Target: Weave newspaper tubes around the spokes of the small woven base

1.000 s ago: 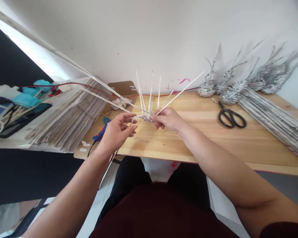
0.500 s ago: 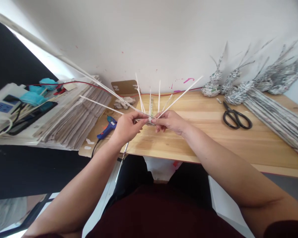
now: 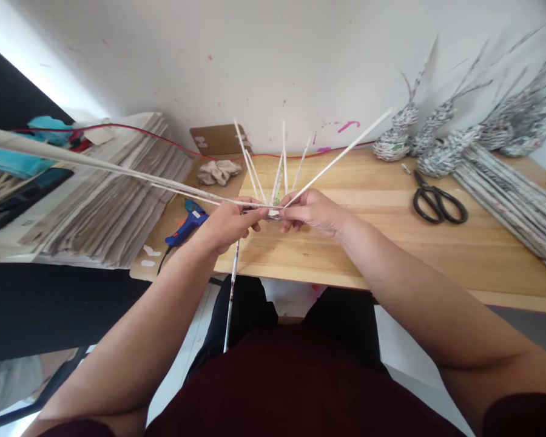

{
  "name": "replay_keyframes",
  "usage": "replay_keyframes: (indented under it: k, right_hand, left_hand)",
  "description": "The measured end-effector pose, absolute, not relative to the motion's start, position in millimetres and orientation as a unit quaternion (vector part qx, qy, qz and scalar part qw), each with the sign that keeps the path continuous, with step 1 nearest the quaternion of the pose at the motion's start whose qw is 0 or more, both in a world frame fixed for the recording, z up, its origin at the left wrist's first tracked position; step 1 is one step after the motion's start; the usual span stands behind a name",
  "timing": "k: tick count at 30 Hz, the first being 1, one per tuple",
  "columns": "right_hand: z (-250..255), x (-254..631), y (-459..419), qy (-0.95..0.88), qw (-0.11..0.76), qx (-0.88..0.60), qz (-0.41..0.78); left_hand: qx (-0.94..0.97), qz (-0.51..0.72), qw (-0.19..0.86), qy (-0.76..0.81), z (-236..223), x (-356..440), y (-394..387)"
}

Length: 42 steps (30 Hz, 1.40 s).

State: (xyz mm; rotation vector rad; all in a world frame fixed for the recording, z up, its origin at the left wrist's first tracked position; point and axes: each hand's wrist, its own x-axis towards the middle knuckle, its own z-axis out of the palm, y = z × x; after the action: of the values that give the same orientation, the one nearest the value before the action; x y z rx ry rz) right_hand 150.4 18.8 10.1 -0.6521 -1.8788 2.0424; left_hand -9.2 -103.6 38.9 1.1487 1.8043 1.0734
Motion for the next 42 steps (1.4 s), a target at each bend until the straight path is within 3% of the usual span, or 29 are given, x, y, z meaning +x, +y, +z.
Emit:
replay_keyframes:
  k: [15, 23, 28, 38, 42]
  right_hand:
    - [9, 154, 18, -0.698, 0.198, -0.182, 0.664]
    - [9, 158, 18, -0.735, 0.219, -0.155, 0.623]
    - [13, 158, 13, -0.753, 0.252, -0.148, 0.59]
    - [11, 158, 13, -0.755, 0.24, -0.157, 0.59]
    - [11, 157, 14, -0.748, 0.214, -0.165, 0.606]
  left_hand:
    - [0.49, 0.486, 0.274, 0.669, 33, -8, -114]
    - [0.589, 0.44, 0.114, 0.668, 35, -9, -118]
    - [0.625, 0.42, 0.067, 0.655, 34, -11, -123]
    - [0.54, 0.454, 0.136, 0.695, 24, -8, -118]
    - [0.534, 0.467, 0.118, 0.695, 20, -6, -116]
